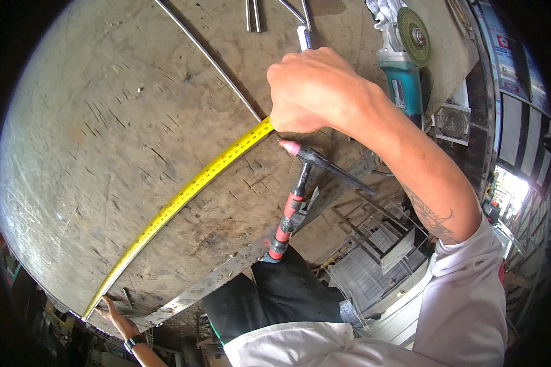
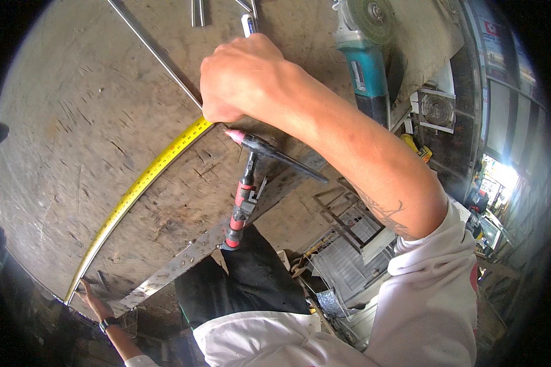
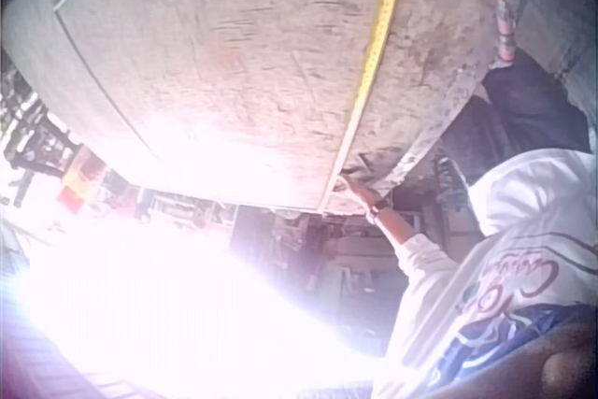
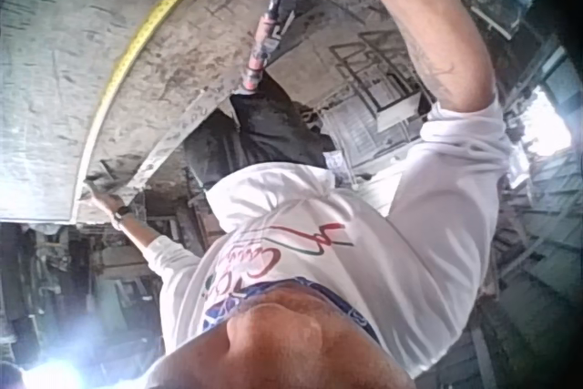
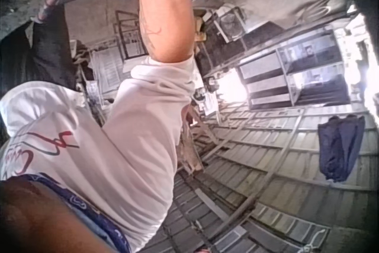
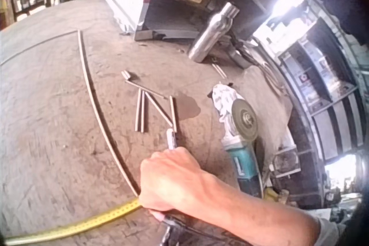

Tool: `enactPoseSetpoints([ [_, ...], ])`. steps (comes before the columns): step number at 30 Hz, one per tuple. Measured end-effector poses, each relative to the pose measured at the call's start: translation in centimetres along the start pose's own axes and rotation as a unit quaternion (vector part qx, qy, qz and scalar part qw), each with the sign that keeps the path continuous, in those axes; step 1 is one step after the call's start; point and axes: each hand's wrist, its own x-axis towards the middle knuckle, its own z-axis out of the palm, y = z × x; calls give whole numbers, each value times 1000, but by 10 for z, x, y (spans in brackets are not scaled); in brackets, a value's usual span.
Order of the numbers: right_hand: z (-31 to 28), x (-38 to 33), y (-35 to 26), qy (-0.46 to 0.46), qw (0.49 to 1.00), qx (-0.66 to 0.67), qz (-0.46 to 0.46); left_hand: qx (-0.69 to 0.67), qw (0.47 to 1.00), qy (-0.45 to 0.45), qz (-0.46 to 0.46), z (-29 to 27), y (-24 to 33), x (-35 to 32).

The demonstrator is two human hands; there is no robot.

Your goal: The person handles several metal rods, places them on a workbench, and uses a tape measure to measure their lengths. The person repeatedly measures different rods and adjusts their positions on the bench.

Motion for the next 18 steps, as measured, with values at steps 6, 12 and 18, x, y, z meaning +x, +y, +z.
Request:
enactPoseSetpoints([
  [6,8,1,9,64,996,38,-39,3,999,28,24,3,-20,15],
  [12,7,7,11,56,997,13,-53,8,998,43,33,15,-2,-9],
  [18,25,9,13,110,993,5,-37,45,991,85,89,13,-64,34],
])
